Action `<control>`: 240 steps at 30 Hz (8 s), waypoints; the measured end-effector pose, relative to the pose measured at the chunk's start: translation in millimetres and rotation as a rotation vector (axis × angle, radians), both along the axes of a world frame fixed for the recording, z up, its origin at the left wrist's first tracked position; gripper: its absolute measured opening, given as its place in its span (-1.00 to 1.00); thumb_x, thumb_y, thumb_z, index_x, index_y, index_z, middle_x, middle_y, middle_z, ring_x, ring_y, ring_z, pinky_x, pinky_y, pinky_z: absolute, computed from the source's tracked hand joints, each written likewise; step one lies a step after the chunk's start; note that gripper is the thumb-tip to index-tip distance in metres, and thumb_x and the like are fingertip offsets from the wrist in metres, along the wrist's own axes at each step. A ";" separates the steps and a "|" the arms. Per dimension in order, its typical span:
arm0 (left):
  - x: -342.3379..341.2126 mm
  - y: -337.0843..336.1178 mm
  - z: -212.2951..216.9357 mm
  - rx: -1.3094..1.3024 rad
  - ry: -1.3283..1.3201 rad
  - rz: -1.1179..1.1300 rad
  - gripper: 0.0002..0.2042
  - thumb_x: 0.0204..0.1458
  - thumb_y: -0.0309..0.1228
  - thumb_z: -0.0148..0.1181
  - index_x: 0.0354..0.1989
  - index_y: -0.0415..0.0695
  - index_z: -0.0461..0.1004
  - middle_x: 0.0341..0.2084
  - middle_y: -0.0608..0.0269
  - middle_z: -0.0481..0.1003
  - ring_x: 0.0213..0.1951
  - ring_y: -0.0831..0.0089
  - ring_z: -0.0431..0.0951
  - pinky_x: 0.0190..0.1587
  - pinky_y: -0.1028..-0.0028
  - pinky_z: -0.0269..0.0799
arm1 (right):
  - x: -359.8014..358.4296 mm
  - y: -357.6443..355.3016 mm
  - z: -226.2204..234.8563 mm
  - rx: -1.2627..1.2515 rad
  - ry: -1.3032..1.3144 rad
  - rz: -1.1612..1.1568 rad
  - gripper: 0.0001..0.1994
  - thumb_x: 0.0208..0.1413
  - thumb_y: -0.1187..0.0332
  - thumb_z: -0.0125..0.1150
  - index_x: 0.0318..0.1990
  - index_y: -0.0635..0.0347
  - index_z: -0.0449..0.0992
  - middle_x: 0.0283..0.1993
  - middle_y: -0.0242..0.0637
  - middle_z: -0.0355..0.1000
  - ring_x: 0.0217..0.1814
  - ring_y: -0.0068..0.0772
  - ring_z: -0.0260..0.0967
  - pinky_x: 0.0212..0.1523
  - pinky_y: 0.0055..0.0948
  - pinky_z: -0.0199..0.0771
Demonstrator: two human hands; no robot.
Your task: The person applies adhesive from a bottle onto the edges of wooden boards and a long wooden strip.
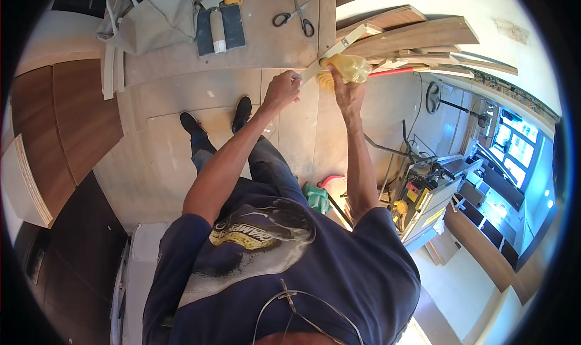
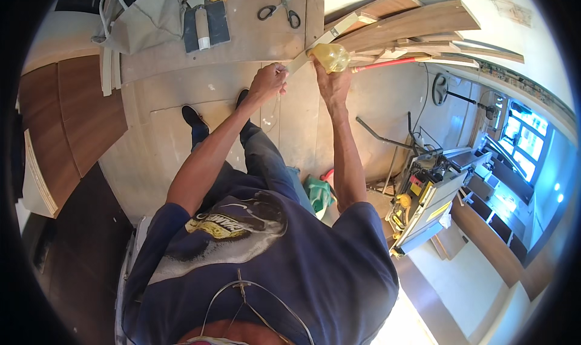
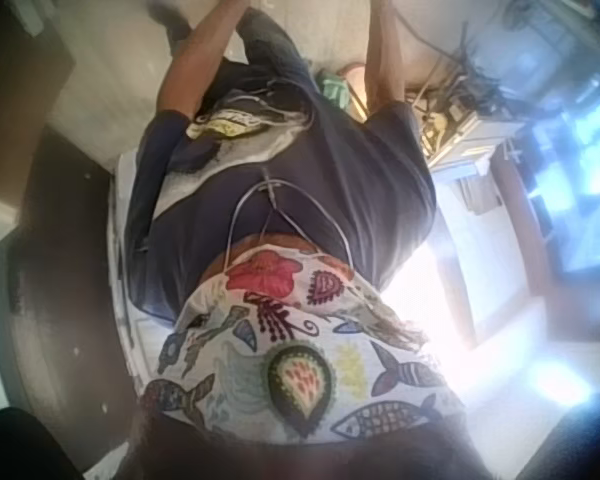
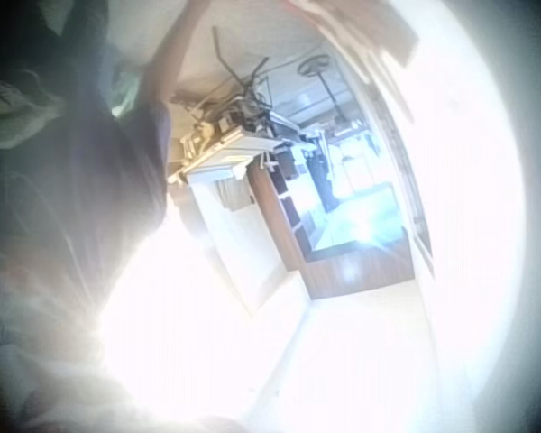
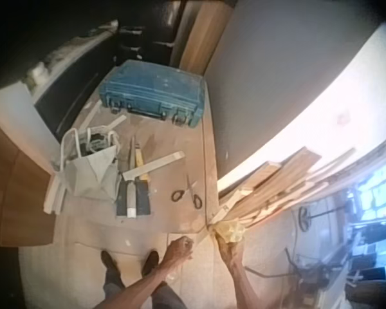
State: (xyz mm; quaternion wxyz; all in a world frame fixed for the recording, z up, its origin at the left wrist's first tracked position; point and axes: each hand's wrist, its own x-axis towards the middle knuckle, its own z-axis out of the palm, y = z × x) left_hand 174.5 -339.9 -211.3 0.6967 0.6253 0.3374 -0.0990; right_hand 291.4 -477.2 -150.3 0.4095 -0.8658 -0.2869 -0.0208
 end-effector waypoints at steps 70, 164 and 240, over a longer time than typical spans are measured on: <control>8.4 -16.2 -24.0 -0.248 -0.129 0.226 -0.75 0.27 -0.43 0.11 -0.07 -0.44 0.45 -0.36 -0.06 0.65 -0.41 0.31 0.74 -0.35 0.43 0.68 | 9.0 -4.0 3.7 0.067 0.150 -0.030 -0.80 0.17 0.38 0.42 -0.08 0.22 0.66 -0.16 -0.20 0.65 -0.12 -0.31 0.59 -0.03 -0.36 0.52; 21.9 -23.9 -25.1 -0.361 -0.126 0.283 -0.73 0.32 -0.46 -0.05 -0.04 -0.51 0.40 -0.31 -0.21 0.64 -0.34 0.21 0.74 -0.27 0.38 0.73 | -8.3 5.8 21.4 -0.012 0.054 -0.024 -0.81 0.17 0.35 0.43 -0.14 0.24 0.68 -0.20 -0.23 0.66 -0.17 -0.34 0.59 -0.07 -0.36 0.53; -62.7 70.9 -31.3 -0.944 -0.239 0.249 -0.67 0.40 -0.18 0.05 0.18 -0.11 0.37 0.00 0.12 0.57 0.05 0.33 0.60 0.14 0.29 0.55 | -0.7 -46.6 53.5 1.716 1.341 -0.139 -0.61 0.32 0.22 0.27 0.20 0.19 0.43 0.16 -0.17 0.49 0.22 -0.13 0.47 0.15 -0.24 0.70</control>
